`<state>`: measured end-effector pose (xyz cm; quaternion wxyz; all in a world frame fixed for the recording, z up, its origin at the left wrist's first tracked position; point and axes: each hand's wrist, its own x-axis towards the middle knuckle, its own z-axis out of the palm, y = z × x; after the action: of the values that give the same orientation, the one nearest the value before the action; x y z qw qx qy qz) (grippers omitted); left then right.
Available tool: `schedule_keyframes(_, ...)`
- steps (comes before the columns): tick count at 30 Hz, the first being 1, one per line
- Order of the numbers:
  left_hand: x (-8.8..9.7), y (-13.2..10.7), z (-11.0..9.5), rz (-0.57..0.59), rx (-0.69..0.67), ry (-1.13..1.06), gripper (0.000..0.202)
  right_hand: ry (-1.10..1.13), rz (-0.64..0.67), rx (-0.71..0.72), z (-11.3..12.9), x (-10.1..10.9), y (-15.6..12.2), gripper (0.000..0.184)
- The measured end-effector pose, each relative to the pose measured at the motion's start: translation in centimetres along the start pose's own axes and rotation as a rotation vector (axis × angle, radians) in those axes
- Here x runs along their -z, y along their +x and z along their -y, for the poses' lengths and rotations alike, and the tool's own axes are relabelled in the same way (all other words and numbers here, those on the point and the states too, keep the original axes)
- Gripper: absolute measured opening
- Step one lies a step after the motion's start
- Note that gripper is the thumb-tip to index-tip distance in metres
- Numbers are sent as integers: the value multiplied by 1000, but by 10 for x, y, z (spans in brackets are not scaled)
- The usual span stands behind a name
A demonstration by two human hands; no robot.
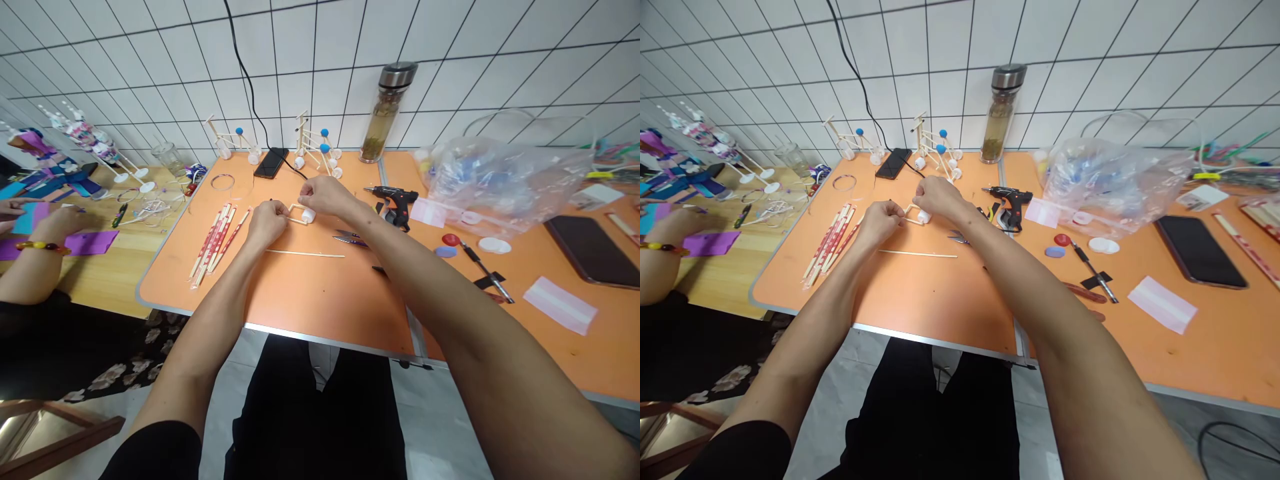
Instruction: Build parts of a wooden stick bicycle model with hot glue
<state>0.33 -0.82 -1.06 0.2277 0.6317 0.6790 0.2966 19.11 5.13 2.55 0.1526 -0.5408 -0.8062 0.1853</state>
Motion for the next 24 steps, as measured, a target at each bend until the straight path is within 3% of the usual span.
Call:
schedule_keyframes(6, -5, -3, -3, 36, -8, 36, 21, -148, 203, -47, 19, -3, 17, 24)
schedule_keyframes(14, -7, -7, -6, 35, -6, 58, 18, -175, 225, -23, 17, -8, 18, 20)
schedule_keyframes(18, -3, -9, -10, 23, 6, 36, 16, -79, 92, 6, 1, -12, 11, 18)
schedule_keyframes(24, -3, -6, -10, -104, -34, -73, 17, 110, -242, 24, -19, -8, -11, 12)
